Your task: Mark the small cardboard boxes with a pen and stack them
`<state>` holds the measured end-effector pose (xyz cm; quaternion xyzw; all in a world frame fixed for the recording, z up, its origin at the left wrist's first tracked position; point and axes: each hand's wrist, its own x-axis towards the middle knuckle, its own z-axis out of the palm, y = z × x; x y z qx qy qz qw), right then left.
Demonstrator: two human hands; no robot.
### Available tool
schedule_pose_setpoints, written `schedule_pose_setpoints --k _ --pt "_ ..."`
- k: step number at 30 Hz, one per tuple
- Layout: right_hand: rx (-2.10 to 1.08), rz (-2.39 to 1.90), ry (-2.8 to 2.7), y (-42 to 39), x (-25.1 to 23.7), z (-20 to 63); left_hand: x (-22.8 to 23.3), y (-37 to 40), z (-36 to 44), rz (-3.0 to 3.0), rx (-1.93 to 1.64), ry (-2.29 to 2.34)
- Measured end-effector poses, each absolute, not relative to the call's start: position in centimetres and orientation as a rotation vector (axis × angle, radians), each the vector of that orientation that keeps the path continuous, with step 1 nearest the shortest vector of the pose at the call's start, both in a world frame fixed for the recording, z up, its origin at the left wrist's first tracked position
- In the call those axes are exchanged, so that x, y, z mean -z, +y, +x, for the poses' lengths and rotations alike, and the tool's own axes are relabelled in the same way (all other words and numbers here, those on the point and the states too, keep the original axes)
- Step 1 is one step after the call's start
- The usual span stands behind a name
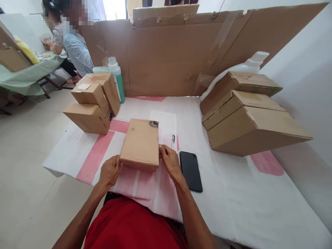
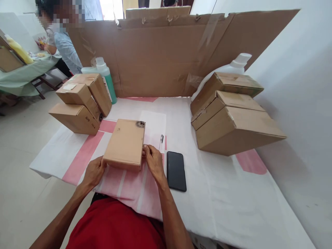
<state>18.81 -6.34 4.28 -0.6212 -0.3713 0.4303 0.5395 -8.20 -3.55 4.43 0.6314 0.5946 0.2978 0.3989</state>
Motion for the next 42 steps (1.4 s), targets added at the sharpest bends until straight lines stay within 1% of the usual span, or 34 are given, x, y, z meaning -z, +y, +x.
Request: schedule_pose_setpoints --k 3,6,12,15,21,26,29,35,42 --pt "-1.036 -1.47 -0.856 -6.7 -2.5 19.0 -4.6 -2.3 -9.8 1.588 -0.81 1.562" --pt "-1.024 -1.455 -0.813 -6.7 -1.4 18.6 -5.1 0.1 -9.8 1.534 -0.846 1.502" --pt "-0.963 -1.466 -0.86 -6.7 -2.0 16.7 -5.4 6.3 -3.8 1.257 -0.932 1.137" --pt "-0.929 -1.481 -0.917 -7.0 -2.6 16.3 -5.5 7.8 -0.9 1.132 -0.906 0.981" --pt "-0.784 -1.612 -0.996 -9.1 -2.6 18.5 -6.2 5.1 -0.7 1.012 -0.808 0.817" --pt "-0.517 -1.805 -1.0 -12.6 -0.5 19.7 -6.2 2.9 -1.2 0.904 -0.828 0.808" --pt "-0.439 -1.848 -1.043 -13.5 0.6 20.0 -6.0 2.4 -0.6 0.859 -0.876 0.833" --pt "-0.372 -1.941 -1.052 -11.5 0.6 23.1 -5.4 1.1 1.6 0.848 -0.919 0.808" --pt "-0.466 -2.055 -0.933 -6.8 -1.0 24.9 -5.1 0.4 2.2 0.857 -0.921 0.806"
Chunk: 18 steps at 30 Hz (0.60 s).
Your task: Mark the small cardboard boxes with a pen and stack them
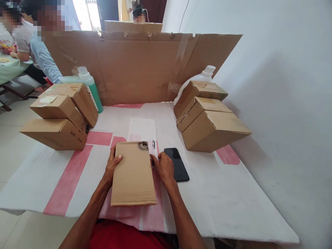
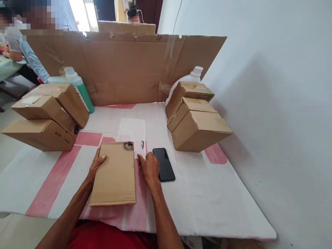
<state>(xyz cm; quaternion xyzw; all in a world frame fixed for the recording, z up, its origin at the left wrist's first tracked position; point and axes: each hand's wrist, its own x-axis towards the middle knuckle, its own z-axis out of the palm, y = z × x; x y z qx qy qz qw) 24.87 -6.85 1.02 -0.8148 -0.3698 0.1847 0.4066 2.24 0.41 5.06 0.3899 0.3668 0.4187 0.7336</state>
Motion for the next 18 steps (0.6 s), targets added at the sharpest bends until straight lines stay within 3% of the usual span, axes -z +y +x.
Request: schedule_pose_setpoints --k 7,18 --pt "-0.708 -1.891 -0.756 -5.8 -2.8 26.2 -5.5 0.0 2.7 0.806 -0.959 0.81" --pt "-0.931 -0.989 -0.383 -8.0 -11.4 22.0 -4.6 0.6 2.2 0.853 -0.916 0.786"
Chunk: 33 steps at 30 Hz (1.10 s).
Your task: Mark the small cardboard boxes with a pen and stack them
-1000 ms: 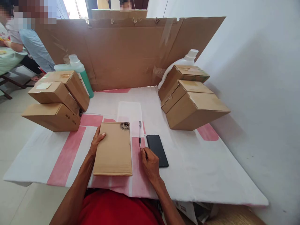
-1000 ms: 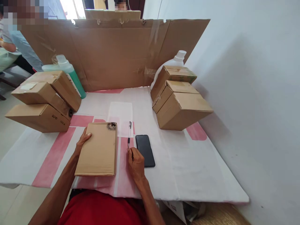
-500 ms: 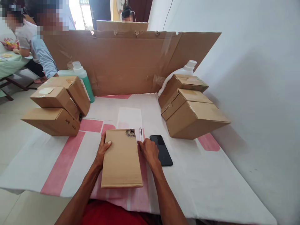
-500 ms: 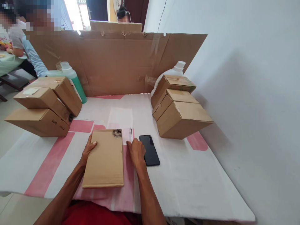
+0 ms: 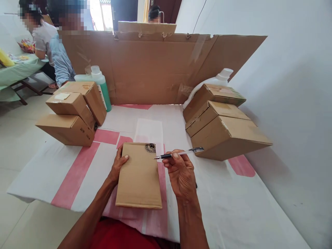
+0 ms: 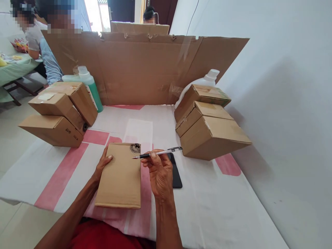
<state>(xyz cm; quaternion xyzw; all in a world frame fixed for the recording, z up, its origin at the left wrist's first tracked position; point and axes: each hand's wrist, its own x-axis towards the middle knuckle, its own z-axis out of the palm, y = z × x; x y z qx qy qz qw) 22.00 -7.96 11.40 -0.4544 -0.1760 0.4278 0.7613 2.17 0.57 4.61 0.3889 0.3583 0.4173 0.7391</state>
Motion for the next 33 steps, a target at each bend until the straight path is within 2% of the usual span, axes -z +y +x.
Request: schedule_pose_setpoints --k 6,12,21,33 --pt "-0.928 -0.934 -0.463 -7.3 -11.9 20.6 -4.7 0.4 2.1 0.865 -0.931 0.782" --pt "-0.538 -1.277 -0.644 -5.8 -9.7 19.9 -4.5 0.4 2.1 0.866 -0.929 0.786" --pt "-0.323 -1.529 -0.742 -5.0 -8.6 18.9 -4.3 0.8 2.1 0.875 -0.911 0.781" --pt "-0.211 -1.718 -0.762 -5.2 -8.9 19.0 -4.5 0.7 2.1 0.859 -0.909 0.806"
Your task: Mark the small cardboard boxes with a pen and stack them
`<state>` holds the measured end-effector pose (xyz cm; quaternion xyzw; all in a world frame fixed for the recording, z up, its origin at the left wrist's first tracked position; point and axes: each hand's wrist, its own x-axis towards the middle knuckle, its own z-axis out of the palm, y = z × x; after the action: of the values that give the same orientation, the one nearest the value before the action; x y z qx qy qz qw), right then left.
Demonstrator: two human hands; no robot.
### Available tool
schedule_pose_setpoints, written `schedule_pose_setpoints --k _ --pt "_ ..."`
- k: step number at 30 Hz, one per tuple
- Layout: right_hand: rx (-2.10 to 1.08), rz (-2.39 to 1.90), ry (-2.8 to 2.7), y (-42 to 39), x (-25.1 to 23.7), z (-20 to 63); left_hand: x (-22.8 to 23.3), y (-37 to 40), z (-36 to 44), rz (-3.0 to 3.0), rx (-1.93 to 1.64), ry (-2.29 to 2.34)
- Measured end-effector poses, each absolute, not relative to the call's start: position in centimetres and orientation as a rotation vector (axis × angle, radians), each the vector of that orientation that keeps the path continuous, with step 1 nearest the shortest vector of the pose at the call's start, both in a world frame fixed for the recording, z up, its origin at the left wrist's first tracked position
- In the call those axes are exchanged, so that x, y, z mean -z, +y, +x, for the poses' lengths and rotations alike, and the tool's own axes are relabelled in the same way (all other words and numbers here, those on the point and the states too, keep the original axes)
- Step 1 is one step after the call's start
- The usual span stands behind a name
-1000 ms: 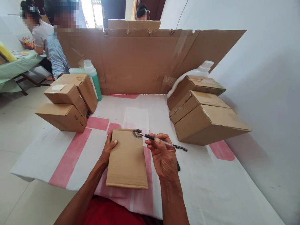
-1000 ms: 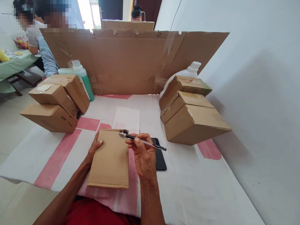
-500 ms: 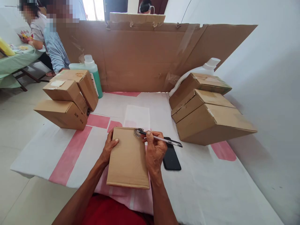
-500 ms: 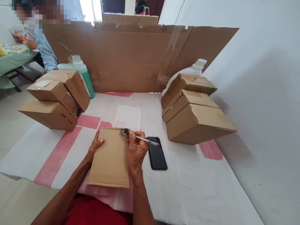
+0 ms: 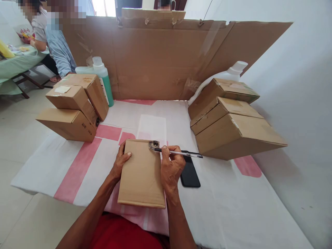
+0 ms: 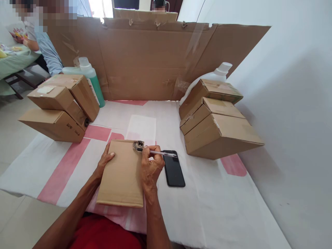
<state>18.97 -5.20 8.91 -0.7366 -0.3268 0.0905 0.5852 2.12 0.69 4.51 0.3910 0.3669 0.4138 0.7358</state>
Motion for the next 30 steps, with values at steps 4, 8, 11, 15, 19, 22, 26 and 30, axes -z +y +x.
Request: schedule_pose_setpoints --k 4,8,11,15,19,22,26,30 --pt "-0.161 -1.716 -0.603 -5.4 -8.9 18.7 -5.0 0.5 2.3 0.838 -0.932 0.806" --pt "-0.297 -1.455 -0.443 -5.2 -9.1 21.5 -5.6 0.2 2.4 0.836 -0.937 0.833" --pt "-0.361 -1.774 -0.67 -5.8 -9.1 25.4 -5.6 0.1 2.2 0.854 -0.927 0.848" --pt "-0.493 -2.176 -1.044 -6.9 -7.5 27.4 -5.1 0.5 1.9 0.875 -0.905 0.837" --pt "-0.503 -2.325 -1.122 -7.3 -5.3 25.0 -4.6 0.7 1.7 0.908 -0.903 0.834" --pt "-0.478 -2.41 -1.142 -8.0 -5.3 24.1 -4.7 0.6 1.7 0.927 -0.89 0.821" --pt "-0.343 -2.54 -1.093 -10.1 -6.1 26.1 -4.9 0.5 1.7 0.924 -0.884 0.827" --pt "-0.31 -2.8 -1.037 -11.9 -5.7 28.4 -5.0 0.5 1.8 0.921 -0.881 0.818"
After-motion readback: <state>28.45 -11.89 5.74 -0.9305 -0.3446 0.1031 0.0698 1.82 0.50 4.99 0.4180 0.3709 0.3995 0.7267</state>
